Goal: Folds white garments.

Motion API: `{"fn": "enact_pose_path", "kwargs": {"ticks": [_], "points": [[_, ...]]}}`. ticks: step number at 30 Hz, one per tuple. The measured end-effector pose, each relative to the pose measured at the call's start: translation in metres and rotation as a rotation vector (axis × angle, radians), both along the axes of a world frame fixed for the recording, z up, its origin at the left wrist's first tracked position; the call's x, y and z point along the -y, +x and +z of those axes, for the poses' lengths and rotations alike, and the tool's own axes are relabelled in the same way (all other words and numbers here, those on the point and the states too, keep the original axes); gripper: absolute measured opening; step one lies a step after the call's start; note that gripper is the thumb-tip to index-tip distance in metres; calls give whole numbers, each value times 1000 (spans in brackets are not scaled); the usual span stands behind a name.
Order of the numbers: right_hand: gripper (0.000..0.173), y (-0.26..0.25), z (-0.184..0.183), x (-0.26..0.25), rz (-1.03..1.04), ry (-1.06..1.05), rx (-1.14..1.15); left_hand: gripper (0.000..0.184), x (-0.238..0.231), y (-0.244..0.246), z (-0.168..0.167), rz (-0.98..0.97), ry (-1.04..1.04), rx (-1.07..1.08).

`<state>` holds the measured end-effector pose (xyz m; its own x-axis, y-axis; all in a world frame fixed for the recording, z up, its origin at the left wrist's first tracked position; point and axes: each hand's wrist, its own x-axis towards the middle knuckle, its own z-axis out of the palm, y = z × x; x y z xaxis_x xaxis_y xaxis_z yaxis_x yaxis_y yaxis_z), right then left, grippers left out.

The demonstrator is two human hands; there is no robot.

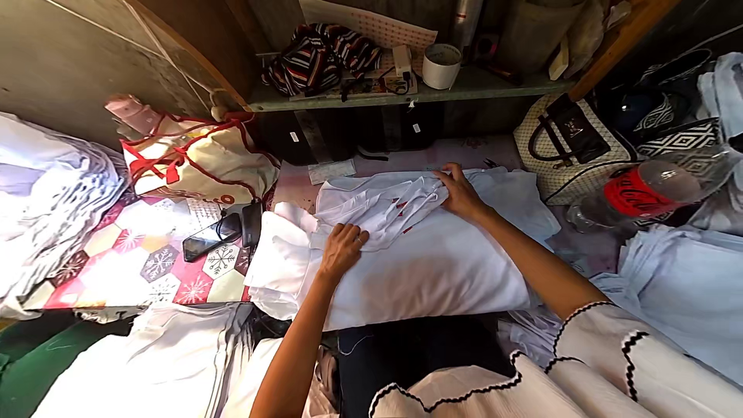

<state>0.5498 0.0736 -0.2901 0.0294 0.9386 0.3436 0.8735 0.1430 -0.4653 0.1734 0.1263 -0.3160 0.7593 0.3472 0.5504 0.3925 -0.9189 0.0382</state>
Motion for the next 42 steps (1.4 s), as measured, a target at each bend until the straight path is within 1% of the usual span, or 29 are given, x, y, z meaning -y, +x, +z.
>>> {"fn": "enact_pose_path", "kwargs": {"ticks": [1, 3, 4, 6, 7, 8, 9, 11, 12, 13, 15, 16, 17, 19, 21, 23, 24, 27, 28, 30, 31, 32, 34, 35, 37, 38, 39, 40, 42], "points": [[64, 3, -3, -3, 20, 16, 16, 18, 4, -1, -2, -22, 2, -17], [40, 4, -3, -3, 83, 73, 84, 23, 10, -2, -1, 82, -61, -4], [33, 3, -1, 2, 129, 100, 113, 31, 13, 0, 6, 188, -140, 0], [25, 1, -2, 19, 235, 120, 177, 62, 7, 7, 23, 378, -307, -40], [22, 0, -4, 29, 295, 113, 217, 75, 1, 11, 29, 422, -349, -73], [19, 0, -7, 37, 353, 113, 254, 80, -6, 14, 34, 434, -376, -118], [17, 1, -9, 43, 394, 96, 275, 76, -11, 16, 36, 414, -394, -164], [21, 1, -6, 50, 384, -5, 278, 44, -16, 17, 32, 316, -380, -216], [30, 1, 0, 50, 336, -77, 250, 31, -13, 16, 30, 246, -347, -211], [44, 1, 8, 46, 276, -155, 199, 26, -6, 14, 31, 171, -308, -191], [81, 3, 18, 34, 173, -248, 94, 30, 14, 8, 40, 113, -297, -199], [94, 5, 19, 25, 137, -266, 63, 32, 22, 6, 44, 140, -338, -203], [101, 6, 19, 15, 111, -292, 39, 32, 25, 4, 48, 202, -390, -193], [96, 12, 6, -8, 105, -304, 8, 39, 14, 6, 55, 385, -540, -173], [73, 20, -11, -26, 109, -256, -38, 61, -12, 14, 55, 522, -615, -171], [59, 23, -14, -30, 135, -269, -40, 82, -40, 21, 48, 550, -598, -193], [54, 22, -15, -25, 158, -257, -42, 81, -52, 24, 44, 535, -604, -232], [38, 17, -22, 1, 204, -122, 45, 53, -60, 24, 39, 426, -668, -334], [37, 17, -24, 9, 204, -92, 74, 47, -51, 20, 37, 367, -626, -320], [40, 18, -23, 16, 195, -84, 57, 38, -17, 6, 22, 219, -441, -226], [46, 20, -24, 14, 186, -80, 27, 33, 1, -1, 11, 140, -322, -182], [56, 21, -23, 8, 180, -100, 0, 28, 17, -6, 4, 79, -228, -155], [86, 22, -12, -6, 190, -268, 7, 21, 36, -7, -1, 23, -107, -129], [89, 23, -4, -15, 215, -369, 24, 21, 38, -5, 2, 17, -92, -133], [77, 25, 9, -33, 282, -585, 65, 27, 31, -3, 7, 21, -129, -180], [65, 24, 15, -39, 304, -640, 80, 30, 27, -2, 9, 25, -152, -213], [53, 22, 20, -38, 316, -628, 88, 32, 23, -2, 10, 34, -171, -241], [41, 19, 21, -31, 325, -540, 104, 34, 21, -2, 12, 59, -198, -261], [29, 11, 16, 6, 327, -194, 201, 46, 21, -3, 20, 170, -306, -293]]}}
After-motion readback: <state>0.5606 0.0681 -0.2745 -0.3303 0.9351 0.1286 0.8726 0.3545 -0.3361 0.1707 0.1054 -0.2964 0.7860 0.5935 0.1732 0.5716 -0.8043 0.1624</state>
